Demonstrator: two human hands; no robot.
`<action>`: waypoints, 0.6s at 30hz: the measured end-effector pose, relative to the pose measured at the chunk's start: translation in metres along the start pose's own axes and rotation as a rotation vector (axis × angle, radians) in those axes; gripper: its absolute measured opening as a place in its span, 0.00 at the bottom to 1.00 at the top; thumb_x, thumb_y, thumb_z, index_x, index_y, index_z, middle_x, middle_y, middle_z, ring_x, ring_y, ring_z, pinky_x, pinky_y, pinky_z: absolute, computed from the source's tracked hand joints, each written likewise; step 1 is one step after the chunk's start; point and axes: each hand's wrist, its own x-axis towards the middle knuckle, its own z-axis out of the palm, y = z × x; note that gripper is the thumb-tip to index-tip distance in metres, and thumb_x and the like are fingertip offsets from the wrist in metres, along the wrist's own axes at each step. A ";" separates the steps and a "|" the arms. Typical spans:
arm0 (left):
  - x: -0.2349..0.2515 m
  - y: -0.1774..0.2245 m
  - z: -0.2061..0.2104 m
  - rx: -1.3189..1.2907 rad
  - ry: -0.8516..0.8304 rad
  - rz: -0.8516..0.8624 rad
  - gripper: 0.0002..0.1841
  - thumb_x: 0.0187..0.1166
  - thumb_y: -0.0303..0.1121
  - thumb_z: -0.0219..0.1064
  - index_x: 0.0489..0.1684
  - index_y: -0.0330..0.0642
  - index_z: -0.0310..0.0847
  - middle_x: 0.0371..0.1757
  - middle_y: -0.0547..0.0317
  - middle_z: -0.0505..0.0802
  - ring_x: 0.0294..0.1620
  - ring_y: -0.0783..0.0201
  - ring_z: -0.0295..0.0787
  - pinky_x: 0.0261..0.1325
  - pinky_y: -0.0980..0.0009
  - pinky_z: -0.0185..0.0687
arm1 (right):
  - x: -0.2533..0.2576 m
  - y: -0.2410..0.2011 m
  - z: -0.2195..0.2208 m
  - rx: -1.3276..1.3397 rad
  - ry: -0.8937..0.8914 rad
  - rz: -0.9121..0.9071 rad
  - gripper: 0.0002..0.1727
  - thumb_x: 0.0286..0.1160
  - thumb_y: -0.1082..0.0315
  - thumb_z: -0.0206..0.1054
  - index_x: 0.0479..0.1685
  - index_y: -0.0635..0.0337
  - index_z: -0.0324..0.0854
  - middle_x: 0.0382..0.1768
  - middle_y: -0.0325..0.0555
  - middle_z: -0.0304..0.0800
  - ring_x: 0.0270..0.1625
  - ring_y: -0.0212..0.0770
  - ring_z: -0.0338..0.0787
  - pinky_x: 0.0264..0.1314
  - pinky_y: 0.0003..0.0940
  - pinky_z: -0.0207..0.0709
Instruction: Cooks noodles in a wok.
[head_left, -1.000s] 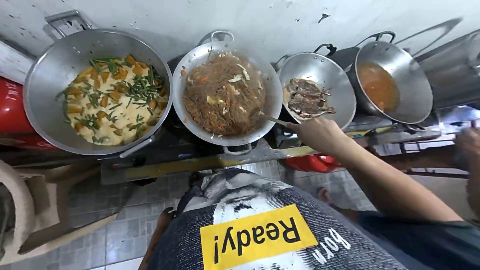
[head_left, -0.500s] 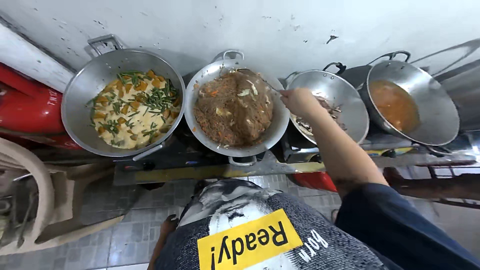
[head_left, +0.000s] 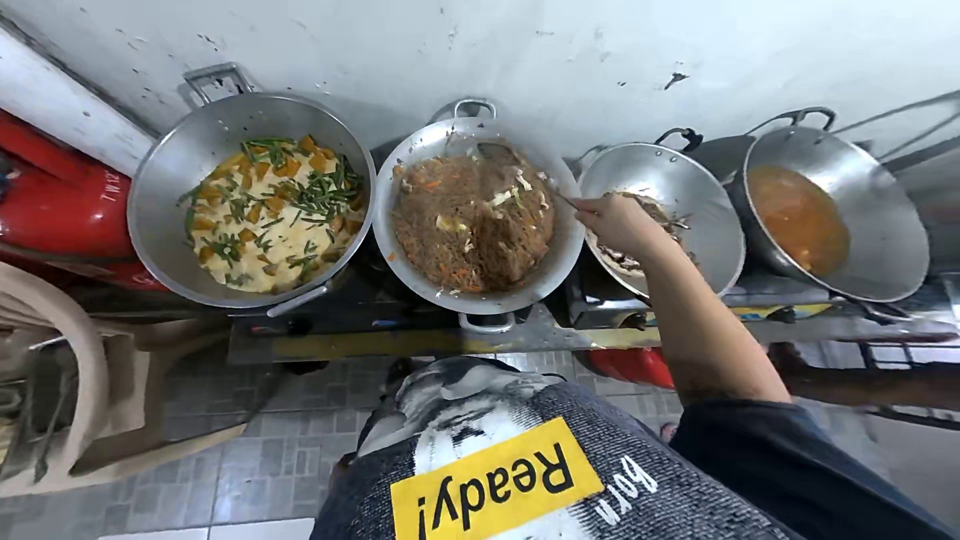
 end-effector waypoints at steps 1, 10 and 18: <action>0.003 0.008 -0.004 0.026 -0.034 -0.024 0.19 0.91 0.34 0.60 0.74 0.33 0.79 0.67 0.33 0.89 0.71 0.36 0.83 0.77 0.45 0.72 | -0.003 0.000 -0.001 0.005 0.036 0.029 0.22 0.96 0.62 0.52 0.80 0.60 0.78 0.62 0.73 0.88 0.66 0.75 0.85 0.69 0.75 0.71; 0.101 -0.012 -0.015 0.063 -0.042 -0.003 0.23 0.89 0.39 0.62 0.81 0.44 0.74 0.71 0.41 0.88 0.71 0.42 0.85 0.75 0.42 0.75 | 0.017 0.009 0.056 0.052 -0.096 0.110 0.22 0.94 0.60 0.53 0.75 0.62 0.81 0.62 0.71 0.88 0.64 0.70 0.87 0.69 0.72 0.74; 0.131 -0.041 -0.012 0.115 -0.005 0.032 0.23 0.86 0.41 0.66 0.77 0.44 0.79 0.65 0.41 0.92 0.65 0.42 0.89 0.71 0.41 0.80 | -0.094 -0.060 0.029 -0.221 -0.041 0.010 0.20 0.92 0.61 0.57 0.76 0.52 0.83 0.44 0.67 0.93 0.49 0.71 0.92 0.51 0.73 0.80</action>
